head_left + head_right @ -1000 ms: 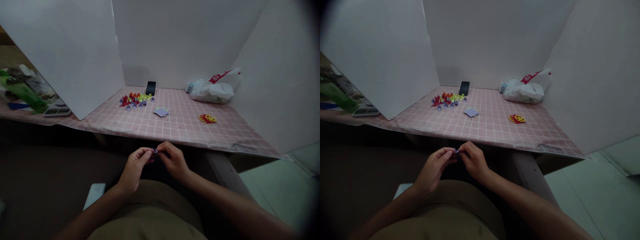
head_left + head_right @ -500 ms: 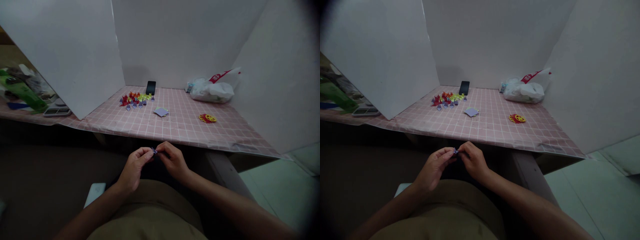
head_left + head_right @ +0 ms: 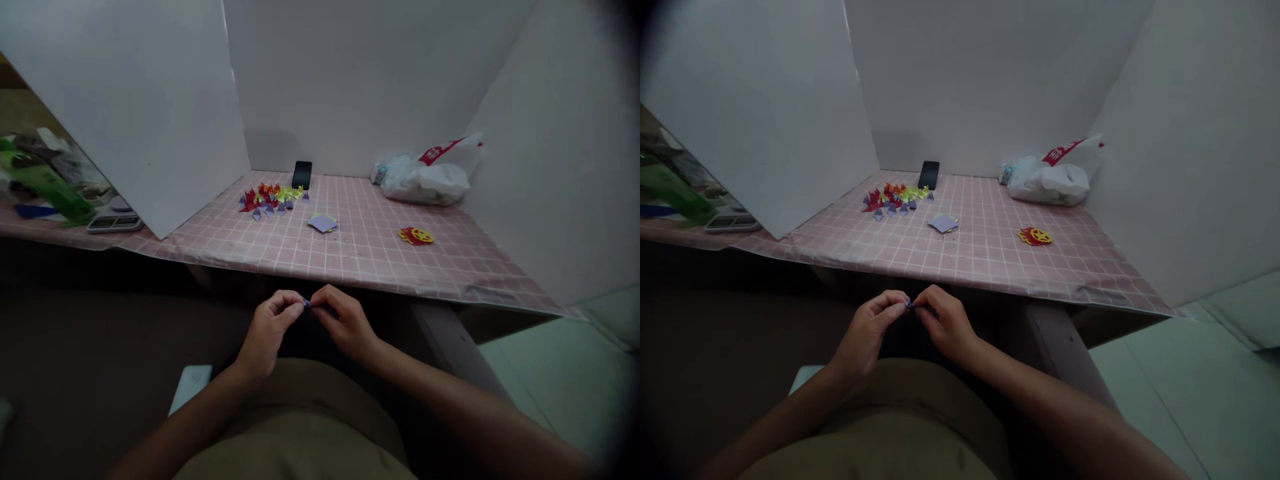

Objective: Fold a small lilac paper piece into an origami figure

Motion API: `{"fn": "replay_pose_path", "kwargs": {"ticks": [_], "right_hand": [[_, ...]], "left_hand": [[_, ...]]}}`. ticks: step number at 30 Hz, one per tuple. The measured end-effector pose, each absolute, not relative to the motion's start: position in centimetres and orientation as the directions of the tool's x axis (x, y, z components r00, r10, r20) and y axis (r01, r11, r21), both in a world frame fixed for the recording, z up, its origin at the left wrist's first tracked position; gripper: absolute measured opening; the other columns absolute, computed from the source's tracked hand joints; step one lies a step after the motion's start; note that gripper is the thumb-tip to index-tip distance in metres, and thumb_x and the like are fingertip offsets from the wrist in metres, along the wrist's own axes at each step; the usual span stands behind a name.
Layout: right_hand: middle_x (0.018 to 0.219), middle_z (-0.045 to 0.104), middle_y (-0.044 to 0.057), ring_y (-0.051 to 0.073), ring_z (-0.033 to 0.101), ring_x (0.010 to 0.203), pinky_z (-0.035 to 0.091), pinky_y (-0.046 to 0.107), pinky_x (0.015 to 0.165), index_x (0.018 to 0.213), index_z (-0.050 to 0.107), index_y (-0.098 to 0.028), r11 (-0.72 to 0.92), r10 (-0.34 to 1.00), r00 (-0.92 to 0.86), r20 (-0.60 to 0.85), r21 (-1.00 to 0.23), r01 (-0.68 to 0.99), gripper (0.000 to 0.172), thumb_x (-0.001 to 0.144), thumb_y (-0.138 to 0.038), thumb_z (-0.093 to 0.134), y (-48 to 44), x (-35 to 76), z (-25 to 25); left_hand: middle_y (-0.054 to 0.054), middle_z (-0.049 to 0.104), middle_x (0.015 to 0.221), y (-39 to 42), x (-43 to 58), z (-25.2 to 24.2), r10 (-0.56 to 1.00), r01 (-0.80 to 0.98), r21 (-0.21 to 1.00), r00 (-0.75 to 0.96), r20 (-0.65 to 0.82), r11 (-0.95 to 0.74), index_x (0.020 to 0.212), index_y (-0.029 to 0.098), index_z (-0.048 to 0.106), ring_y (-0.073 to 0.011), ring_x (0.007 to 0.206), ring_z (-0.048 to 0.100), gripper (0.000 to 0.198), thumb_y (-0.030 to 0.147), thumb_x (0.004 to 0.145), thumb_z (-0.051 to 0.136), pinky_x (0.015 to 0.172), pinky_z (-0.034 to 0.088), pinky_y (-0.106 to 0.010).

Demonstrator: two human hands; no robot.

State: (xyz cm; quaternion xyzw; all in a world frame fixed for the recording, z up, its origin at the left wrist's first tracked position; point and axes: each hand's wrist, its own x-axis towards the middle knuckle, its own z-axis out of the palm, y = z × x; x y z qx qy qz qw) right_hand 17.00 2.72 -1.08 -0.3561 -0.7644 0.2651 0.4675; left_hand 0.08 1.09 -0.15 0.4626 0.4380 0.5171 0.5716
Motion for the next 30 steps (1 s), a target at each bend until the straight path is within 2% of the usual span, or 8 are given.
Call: {"fn": "replay_pose_path", "kwargs": {"ticks": [5, 10, 17, 22, 27, 30], "right_hand": [[0.081, 0.061, 0.003, 0.016, 0.059, 0.074, 0.047, 0.029, 0.067, 0.086, 0.059, -0.02, 0.62, 0.782, -0.317, 0.537, -0.723, 0.305, 0.01, 0.089, -0.011, 0.055, 2.64, 17.0, -1.0], [0.083, 0.062, 0.003, 0.016, 0.059, 0.075, 0.048, 0.029, 0.068, 0.086, 0.059, -0.02, 0.614, 0.787, -0.322, 0.527, -0.724, 0.314, 0.01, 0.088, -0.011, 0.055, 2.66, 17.04, -0.97], [0.079, 0.062, 0.001, 0.015, 0.058, 0.072, 0.047, 0.028, 0.067, 0.084, 0.061, -0.019, 0.532, 0.834, -0.329, 0.443, -0.805, 0.264, 0.008, 0.086, -0.012, 0.058, 2.82, 17.12, -0.73], [0.078, 0.063, 0.001, 0.015, 0.058, 0.072, 0.047, 0.028, 0.067, 0.083, 0.062, -0.019, 0.515, 0.841, -0.329, 0.43, -0.822, 0.244, 0.008, 0.086, -0.013, 0.059, 2.85, 17.13, -0.74], [0.077, 0.063, 0.001, 0.015, 0.059, 0.07, 0.048, 0.028, 0.066, 0.084, 0.063, -0.019, 0.444, 0.881, -0.273, 0.386, -0.873, 0.2, 0.005, 0.086, -0.016, 0.06, 2.93, 17.09, -1.0], [0.076, 0.064, 0.0, 0.015, 0.059, 0.07, 0.048, 0.028, 0.066, 0.084, 0.063, -0.02, 0.409, 0.897, -0.257, 0.36, -0.897, 0.167, 0.005, 0.086, -0.016, 0.061, 2.99, 16.99, -1.21]], "left_hand": [[-0.002, 0.063, 0.088, 1.01, 0.04, -0.1, 0.996, -0.138, 0.99, 0.095, 0.004, 0.009, 0.082, 0.018, 0.07, -0.0177, 0.087, 0.054, 0.013, 0.029, 0.085, 0.063, 0.085, 0.041, -0.03], [-0.003, 0.063, 0.089, 1.03, 0.01, 0.09, 0.995, -0.095, 0.995, 0.093, 0.024, -0.015, 0.079, 0.018, 0.069, -0.0177, 0.086, 0.054, 0.011, 0.028, 0.082, 0.067, 0.084, 0.041, -0.029], [-0.003, 0.06, 0.092, 1.5, -0.53, 0.06, 0.987, -0.062, 0.996, 0.141, 0.078, -0.07, 0.077, 0.019, 0.067, -0.0179, 0.09, 0.053, 0.01, 0.026, 0.084, 0.066, 0.086, 0.04, -0.029], [-0.002, 0.058, 0.084, 1.59, -0.63, 0.09, 0.985, -0.055, 0.997, 0.161, 0.053, -0.045, 0.079, 0.019, 0.066, -0.017, 0.083, 0.052, 0.011, 0.028, 0.085, 0.064, 0.081, 0.041, -0.029], [-0.001, 0.062, 0.088, 1.46, -0.26, -0.32, 0.989, -0.138, 0.99, 0.148, 0.022, -0.002, 0.089, 0.02, 0.064, -0.0167, 0.084, 0.057, 0.017, 0.027, 0.077, 0.072, 0.08, 0.045, -0.029], [-0.001, 0.062, 0.086, 1.44, 0.0, -0.54, 0.987, -0.13, 0.991, 0.152, 0.061, -0.042, 0.087, 0.019, 0.063, -0.0166, 0.083, 0.058, 0.018, 0.024, 0.074, 0.074, 0.078, 0.046, -0.029]]}}
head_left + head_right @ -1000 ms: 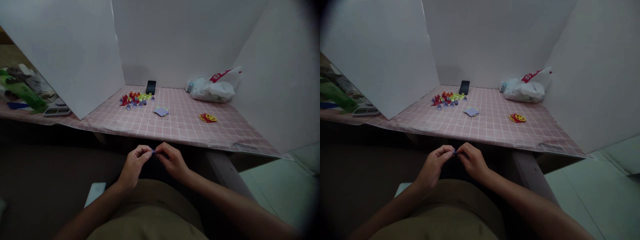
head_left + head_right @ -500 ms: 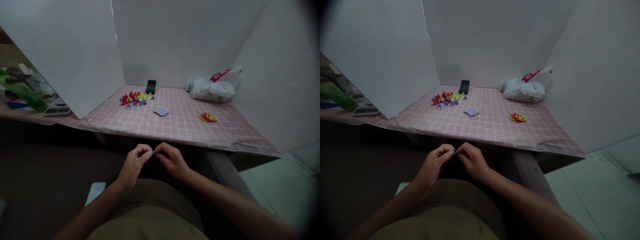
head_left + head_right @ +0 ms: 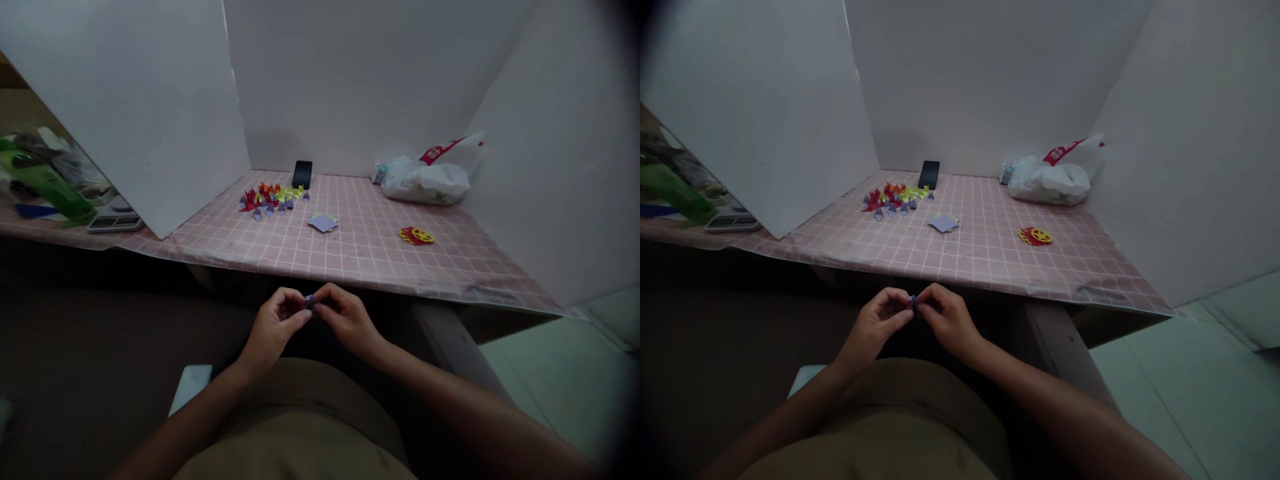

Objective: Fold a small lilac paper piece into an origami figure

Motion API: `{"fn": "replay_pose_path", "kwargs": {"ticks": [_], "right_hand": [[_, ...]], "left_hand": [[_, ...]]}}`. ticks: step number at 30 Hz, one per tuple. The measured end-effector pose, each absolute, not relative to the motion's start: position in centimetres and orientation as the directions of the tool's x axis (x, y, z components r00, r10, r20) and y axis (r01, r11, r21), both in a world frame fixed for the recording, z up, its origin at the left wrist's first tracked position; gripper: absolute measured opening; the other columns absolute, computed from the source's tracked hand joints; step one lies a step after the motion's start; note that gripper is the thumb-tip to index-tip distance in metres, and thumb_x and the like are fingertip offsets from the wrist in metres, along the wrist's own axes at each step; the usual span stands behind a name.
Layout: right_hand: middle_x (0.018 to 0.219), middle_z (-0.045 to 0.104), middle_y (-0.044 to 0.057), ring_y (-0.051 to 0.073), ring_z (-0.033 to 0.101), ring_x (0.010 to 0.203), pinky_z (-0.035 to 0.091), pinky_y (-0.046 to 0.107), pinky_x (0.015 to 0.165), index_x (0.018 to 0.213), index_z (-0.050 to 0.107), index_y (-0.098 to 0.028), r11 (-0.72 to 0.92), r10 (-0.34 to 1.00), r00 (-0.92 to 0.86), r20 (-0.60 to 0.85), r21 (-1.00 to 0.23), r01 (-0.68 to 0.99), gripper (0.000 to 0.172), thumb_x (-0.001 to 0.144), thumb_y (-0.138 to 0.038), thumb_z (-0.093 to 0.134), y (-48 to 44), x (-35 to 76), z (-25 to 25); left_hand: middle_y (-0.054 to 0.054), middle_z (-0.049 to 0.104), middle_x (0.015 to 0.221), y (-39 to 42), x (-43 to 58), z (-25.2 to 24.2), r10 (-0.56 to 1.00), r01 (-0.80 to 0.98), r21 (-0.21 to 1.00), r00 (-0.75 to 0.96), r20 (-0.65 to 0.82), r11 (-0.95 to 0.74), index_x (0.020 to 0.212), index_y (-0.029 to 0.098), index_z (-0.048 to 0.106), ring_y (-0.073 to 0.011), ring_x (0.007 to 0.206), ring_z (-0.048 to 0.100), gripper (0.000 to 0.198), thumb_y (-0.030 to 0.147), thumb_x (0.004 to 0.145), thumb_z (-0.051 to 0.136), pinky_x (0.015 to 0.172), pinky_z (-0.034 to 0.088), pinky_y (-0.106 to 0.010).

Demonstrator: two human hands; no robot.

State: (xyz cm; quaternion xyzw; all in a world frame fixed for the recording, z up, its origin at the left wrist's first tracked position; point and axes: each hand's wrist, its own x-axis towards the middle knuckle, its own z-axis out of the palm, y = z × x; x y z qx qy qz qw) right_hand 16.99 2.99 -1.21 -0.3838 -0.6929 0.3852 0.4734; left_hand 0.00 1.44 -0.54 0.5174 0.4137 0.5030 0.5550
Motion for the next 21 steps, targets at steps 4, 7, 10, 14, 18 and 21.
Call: {"fn": "replay_pose_path", "kwargs": {"ticks": [4, 7, 10, 14, 18, 21], "right_hand": [[0.077, 0.063, 0.001, 0.015, 0.059, 0.071, 0.047, 0.028, 0.066, 0.085, 0.064, -0.019, 0.425, 0.888, -0.272, 0.371, -0.888, 0.174, 0.004, 0.086, -0.017, 0.062, 3.0, 17.0, -1.1], [0.083, 0.063, 0.002, 0.016, 0.059, 0.078, 0.048, 0.029, 0.071, 0.088, 0.065, -0.019, 0.46, 0.861, -0.324, 0.391, -0.872, 0.169, 0.003, 0.087, -0.018, 0.062, 3.0, 17.2, -0.4], [0.087, 0.063, 0.004, 0.017, 0.06, 0.082, 0.048, 0.03, 0.074, 0.092, 0.065, -0.019, 0.491, 0.835, -0.37, 0.408, -0.855, 0.167, 0.006, 0.089, -0.022, 0.061, 2.9, 17.5, 0.5], [0.084, 0.062, 0.003, 0.017, 0.058, 0.079, 0.046, 0.03, 0.071, 0.09, 0.065, -0.019, 0.477, 0.851, -0.342, 0.398, -0.858, 0.19, 0.01, 0.092, -0.027, 0.059, 2.8, 17.7, 1.3], [0.083, 0.063, 0.004, 0.017, 0.057, 0.078, 0.045, 0.03, 0.072, 0.083, 0.064, -0.019, 0.477, 0.852, -0.345, 0.393, -0.855, 0.205, 0.01, 0.089, -0.026, 0.06, 2.9, 17.8, 1.4], [0.082, 0.063, 0.004, 0.017, 0.057, 0.078, 0.045, 0.03, 0.071, 0.081, 0.064, -0.018, 0.475, 0.851, -0.356, 0.385, -0.854, 0.211, 0.01, 0.088, -0.023, 0.059, 3.0, 17.8, 1.5]], "left_hand": [[-0.001, 0.061, 0.084, 1.4, 0.1, -0.7, 0.98, -0.026, 0.986, 0.106, 0.166, -0.164, 0.083, 0.019, 0.063, -0.0166, 0.081, 0.057, 0.008, 0.022, 0.079, 0.07, 0.075, 0.045, -0.028], [-0.002, 0.061, 0.086, 1.3, -0.1, -0.8, 0.962, 0.095, 0.958, 0.073, 0.264, -0.27, 0.085, 0.02, 0.064, -0.017, 0.082, 0.057, 0.002, 0.021, 0.084, 0.065, 0.076, 0.045, -0.028], [-0.002, 0.06, 0.088, 1.2, -0.5, -0.9, 0.924, 0.217, 0.899, 0.054, 0.378, -0.381, 0.086, 0.021, 0.063, -0.0174, 0.084, 0.058, 0.003, 0.019, 0.088, 0.062, 0.077, 0.045, -0.029], [-0.003, 0.061, 0.09, 1.2, -0.8, -1.0, 0.874, 0.306, 0.823, 0.084, 0.478, -0.479, 0.086, 0.022, 0.062, -0.0178, 0.085, 0.059, 0.007, 0.015, 0.088, 0.06, 0.078, 0.045, -0.03], [-0.004, 0.063, 0.092, 1.3, -0.9, -1.0, 0.834, 0.325, 0.771, 0.141, 0.533, -0.548, 0.088, 0.021, 0.063, -0.0182, 0.089, 0.061, 0.01, 0.012, 0.089, 0.06, 0.082, 0.047, -0.031], [-0.004, 0.064, 0.094, 1.6, -1.1, -1.2, 0.804, 0.301, 0.746, 0.174, 0.569, -0.593, 0.089, 0.021, 0.063, -0.0181, 0.09, 0.062, 0.011, 0.01, 0.089, 0.06, 0.081, 0.048, -0.032]]}}
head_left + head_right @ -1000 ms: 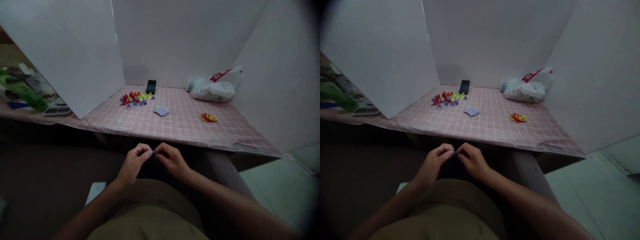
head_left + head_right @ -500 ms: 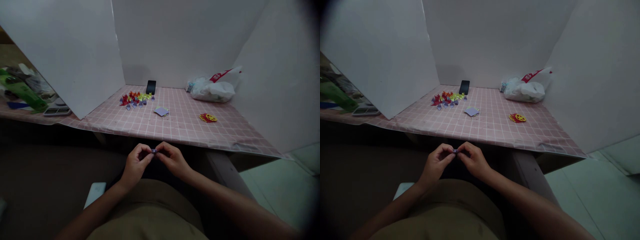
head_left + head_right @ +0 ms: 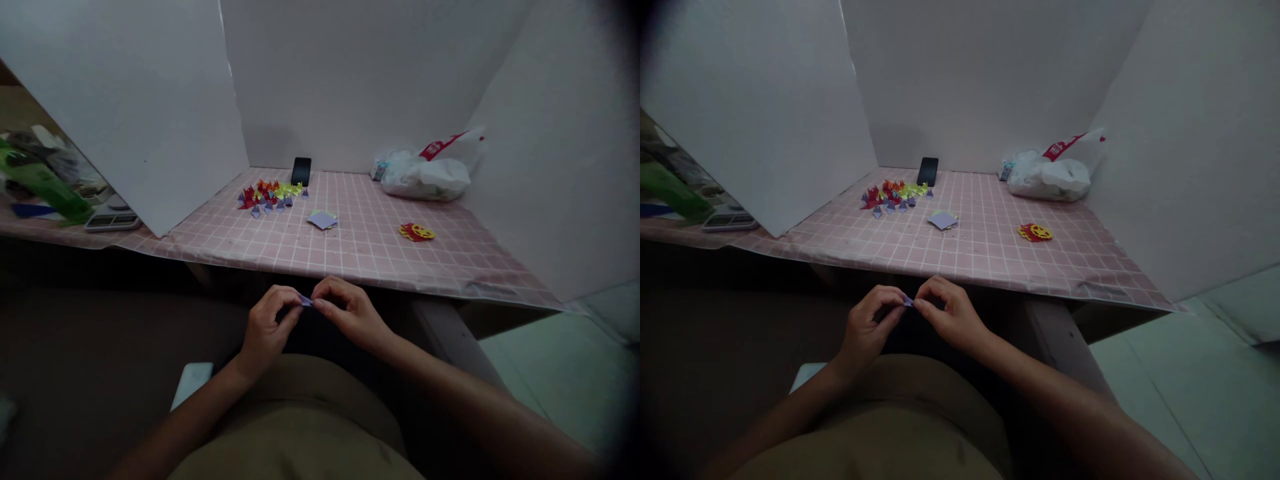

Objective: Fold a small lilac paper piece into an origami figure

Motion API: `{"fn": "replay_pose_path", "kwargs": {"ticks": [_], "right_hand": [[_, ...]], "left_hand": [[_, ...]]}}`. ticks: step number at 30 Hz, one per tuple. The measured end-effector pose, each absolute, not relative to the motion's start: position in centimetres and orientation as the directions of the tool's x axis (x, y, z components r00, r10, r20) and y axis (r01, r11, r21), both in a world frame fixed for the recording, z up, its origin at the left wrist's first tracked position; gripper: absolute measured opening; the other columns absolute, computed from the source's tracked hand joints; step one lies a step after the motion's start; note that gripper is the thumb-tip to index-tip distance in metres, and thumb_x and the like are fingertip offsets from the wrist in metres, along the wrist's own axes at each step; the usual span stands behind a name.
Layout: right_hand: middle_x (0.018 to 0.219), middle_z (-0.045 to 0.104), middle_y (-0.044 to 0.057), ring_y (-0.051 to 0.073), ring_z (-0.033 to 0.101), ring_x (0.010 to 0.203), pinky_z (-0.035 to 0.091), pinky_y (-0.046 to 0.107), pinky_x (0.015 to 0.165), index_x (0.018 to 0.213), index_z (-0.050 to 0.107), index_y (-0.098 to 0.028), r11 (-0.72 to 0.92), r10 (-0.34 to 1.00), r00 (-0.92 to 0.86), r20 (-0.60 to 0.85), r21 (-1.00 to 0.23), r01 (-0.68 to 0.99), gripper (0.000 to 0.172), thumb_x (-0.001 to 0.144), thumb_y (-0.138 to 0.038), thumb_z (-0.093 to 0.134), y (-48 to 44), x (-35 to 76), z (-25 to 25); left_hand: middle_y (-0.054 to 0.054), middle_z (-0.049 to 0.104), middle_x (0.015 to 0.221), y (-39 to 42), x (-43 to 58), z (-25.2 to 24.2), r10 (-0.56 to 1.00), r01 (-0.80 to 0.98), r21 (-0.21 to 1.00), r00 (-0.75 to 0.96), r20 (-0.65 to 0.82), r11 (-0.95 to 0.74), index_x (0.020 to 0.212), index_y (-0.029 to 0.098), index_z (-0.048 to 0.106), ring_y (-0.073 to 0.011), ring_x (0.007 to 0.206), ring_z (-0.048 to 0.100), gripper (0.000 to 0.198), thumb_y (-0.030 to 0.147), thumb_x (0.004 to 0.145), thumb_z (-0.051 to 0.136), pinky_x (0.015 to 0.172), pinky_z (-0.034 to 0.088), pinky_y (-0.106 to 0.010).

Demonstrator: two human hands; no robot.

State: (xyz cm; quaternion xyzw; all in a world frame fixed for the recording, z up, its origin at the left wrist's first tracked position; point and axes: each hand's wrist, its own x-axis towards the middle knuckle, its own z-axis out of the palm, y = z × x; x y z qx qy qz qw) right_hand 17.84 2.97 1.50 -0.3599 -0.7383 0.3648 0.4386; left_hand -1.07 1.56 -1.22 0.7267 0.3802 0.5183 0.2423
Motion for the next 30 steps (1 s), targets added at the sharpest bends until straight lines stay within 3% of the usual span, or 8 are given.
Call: {"fn": "replay_pose_path", "kwargs": {"ticks": [6, 12, 19, 30], "right_hand": [[0.077, 0.061, 0.003, 0.016, 0.055, 0.075, 0.042, 0.03, 0.07, 0.075, 0.063, -0.017, 0.362, 0.897, -0.348, 0.274, -0.905, 0.222, 0.01, 0.084, -0.019, 0.059, 2.9, 17.7, 1.8], [0.07, 0.062, 0.001, 0.015, 0.055, 0.07, 0.042, 0.029, 0.068, 0.075, 0.064, -0.017, 0.112, 0.929, -0.365, 0.063, -0.987, 0.116, 0.011, 0.082, -0.023, 0.06, 2.8, 17.5, 1.3], [0.068, 0.062, 0.0, 0.014, 0.055, 0.067, 0.042, 0.029, 0.067, 0.072, 0.063, -0.017, 0.079, 0.944, -0.326, 0.046, -0.993, 0.087, 0.013, 0.081, -0.025, 0.061, 2.8, 17.2, 0.6], [0.069, 0.061, 0.0, 0.014, 0.055, 0.067, 0.042, 0.029, 0.067, 0.072, 0.063, -0.017, 0.036, 0.945, -0.327, 0.013, -0.997, 0.065, 0.014, 0.08, -0.028, 0.063, 3.1, 17.2, 0.4]], "left_hand": [[-0.004, 0.066, 0.095, 1.7, -1.3, -1.7, 0.827, 0.218, 0.798, 0.182, 0.532, -0.561, 0.089, 0.02, 0.064, -0.017, 0.091, 0.063, 0.01, 0.011, 0.088, 0.061, 0.081, 0.049, -0.03], [-0.002, 0.067, 0.091, 1.5, -0.6, -1.6, 0.949, 0.001, 0.959, 0.145, 0.281, -0.285, 0.091, 0.019, 0.066, -0.0154, 0.086, 0.063, 0.005, 0.018, 0.087, 0.063, 0.078, 0.05, -0.027], [-0.002, 0.067, 0.092, 1.2, -0.1, -1.4, 0.98, -0.149, 0.988, 0.189, 0.067, -0.039, 0.097, 0.017, 0.065, -0.0154, 0.085, 0.064, 0.02, 0.025, 0.08, 0.071, 0.079, 0.051, -0.028], [-0.002, 0.066, 0.087, 1.2, 0.2, -1.5, 0.984, -0.14, 0.99, 0.176, 0.01, 0.015, 0.095, 0.017, 0.064, -0.0136, 0.079, 0.061, 0.018, 0.026, 0.081, 0.069, 0.074, 0.049, -0.027]]}}
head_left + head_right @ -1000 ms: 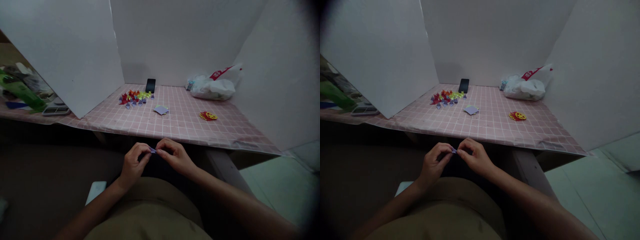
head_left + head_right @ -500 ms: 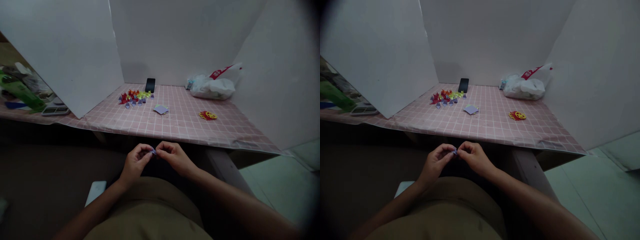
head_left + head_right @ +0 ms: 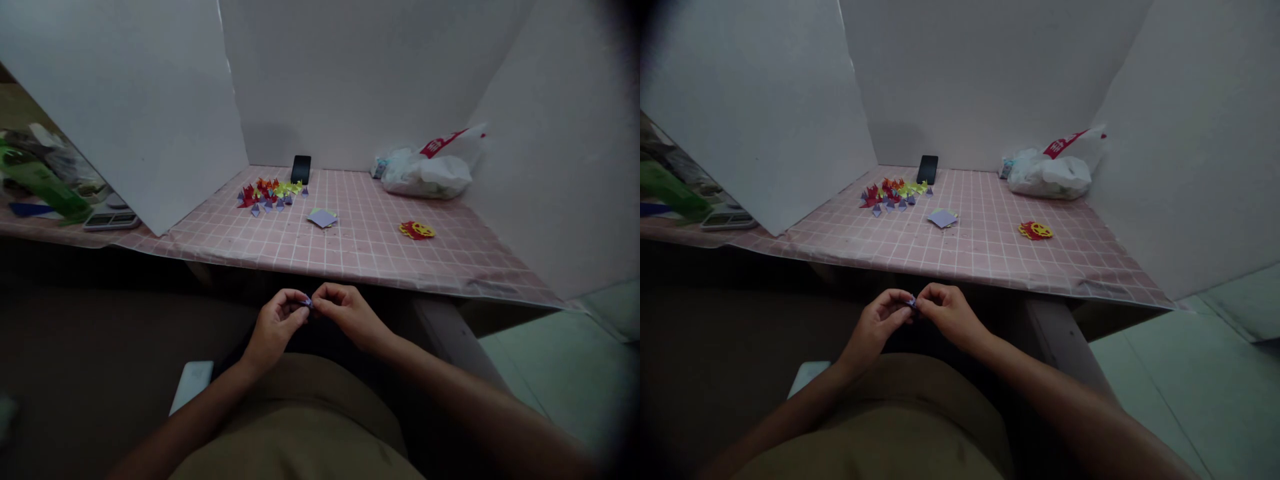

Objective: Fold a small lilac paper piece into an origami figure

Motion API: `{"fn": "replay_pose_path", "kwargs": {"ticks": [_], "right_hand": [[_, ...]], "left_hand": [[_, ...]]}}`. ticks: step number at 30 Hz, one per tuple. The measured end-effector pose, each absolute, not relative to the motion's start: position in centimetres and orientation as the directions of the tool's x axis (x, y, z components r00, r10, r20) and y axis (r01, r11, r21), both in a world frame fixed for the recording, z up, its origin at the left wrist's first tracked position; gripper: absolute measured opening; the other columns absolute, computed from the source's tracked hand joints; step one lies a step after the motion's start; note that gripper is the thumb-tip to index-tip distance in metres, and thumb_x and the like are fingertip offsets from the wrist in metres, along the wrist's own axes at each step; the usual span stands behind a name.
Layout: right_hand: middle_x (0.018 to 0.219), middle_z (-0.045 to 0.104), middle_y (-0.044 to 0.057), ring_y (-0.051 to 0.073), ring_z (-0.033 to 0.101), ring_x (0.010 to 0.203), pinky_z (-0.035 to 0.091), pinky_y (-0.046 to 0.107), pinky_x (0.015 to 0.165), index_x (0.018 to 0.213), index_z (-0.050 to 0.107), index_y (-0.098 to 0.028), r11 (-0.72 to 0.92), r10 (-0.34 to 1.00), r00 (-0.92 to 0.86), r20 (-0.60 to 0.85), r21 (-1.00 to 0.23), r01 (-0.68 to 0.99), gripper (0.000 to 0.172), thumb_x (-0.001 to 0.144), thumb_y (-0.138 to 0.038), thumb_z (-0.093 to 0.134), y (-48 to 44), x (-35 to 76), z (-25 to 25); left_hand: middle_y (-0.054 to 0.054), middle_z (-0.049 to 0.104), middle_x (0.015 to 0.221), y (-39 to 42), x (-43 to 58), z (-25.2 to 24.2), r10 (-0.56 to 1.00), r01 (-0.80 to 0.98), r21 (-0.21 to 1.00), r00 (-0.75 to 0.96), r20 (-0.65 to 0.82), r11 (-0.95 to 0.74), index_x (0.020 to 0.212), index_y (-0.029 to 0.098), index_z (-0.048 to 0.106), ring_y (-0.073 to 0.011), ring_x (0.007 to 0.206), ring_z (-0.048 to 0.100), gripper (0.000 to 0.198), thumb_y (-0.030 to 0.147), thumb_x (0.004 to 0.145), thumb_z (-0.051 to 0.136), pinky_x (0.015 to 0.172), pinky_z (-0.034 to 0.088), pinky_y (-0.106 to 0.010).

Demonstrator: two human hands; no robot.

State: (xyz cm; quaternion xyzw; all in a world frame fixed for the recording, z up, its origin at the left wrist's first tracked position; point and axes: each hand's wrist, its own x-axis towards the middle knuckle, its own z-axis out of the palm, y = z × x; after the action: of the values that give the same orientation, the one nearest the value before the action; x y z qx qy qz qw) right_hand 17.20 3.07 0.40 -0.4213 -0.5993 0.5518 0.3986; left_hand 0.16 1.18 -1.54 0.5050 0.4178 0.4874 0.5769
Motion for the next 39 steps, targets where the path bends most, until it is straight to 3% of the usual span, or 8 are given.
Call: {"fn": "replay_pose_path", "kwargs": {"ticks": [18, 29, 39], "right_hand": [[0.067, 0.062, -0.001, 0.013, 0.057, 0.065, 0.043, 0.028, 0.067, 0.072, 0.064, -0.017, -0.049, 0.936, -0.35, -0.036, -0.998, -0.029, 0.012, 0.079, -0.026, 0.065, 3.3, 17.4, 0.4], [0.076, 0.061, 0.002, 0.015, 0.054, 0.072, 0.041, 0.029, 0.069, 0.073, 0.062, -0.017, 0.242, 0.916, -0.374, 0.145, -0.944, 0.226, 0.014, 0.084, -0.026, 0.059, 3.0, 17.1, 0.2], [0.069, 0.058, -0.001, 0.014, 0.05, 0.066, 0.037, 0.026, 0.062, 0.074, 0.061, -0.017, 0.218, 0.911, -0.401, 0.092, -0.935, 0.281, 0.009, 0.081, -0.021, 0.057, 4.3, 18.2, 0.2]], "left_hand": [[-0.004, 0.066, 0.095, 1.0, 0.1, -1.0, 0.984, -0.179, 0.983, 0.176, -0.011, 0.043, 0.097, 0.017, 0.06, -0.0157, 0.083, 0.065, 0.021, 0.025, 0.079, 0.068, 0.073, 0.053, -0.028], [-0.005, 0.067, 0.094, 1.1, 0.6, -1.6, 0.997, -0.084, 0.996, 0.08, 0.01, -0.003, 0.105, 0.018, 0.054, -0.0162, 0.084, 0.065, 0.029, 0.02, 0.079, 0.067, 0.074, 0.053, -0.029], [-0.002, 0.067, 0.088, 1.5, 0.1, -1.8, 0.994, -0.128, 0.991, 0.105, -0.032, 0.045, 0.094, 0.017, 0.06, -0.0136, 0.073, 0.064, 0.022, 0.024, 0.076, 0.071, 0.067, 0.053, -0.027]]}}
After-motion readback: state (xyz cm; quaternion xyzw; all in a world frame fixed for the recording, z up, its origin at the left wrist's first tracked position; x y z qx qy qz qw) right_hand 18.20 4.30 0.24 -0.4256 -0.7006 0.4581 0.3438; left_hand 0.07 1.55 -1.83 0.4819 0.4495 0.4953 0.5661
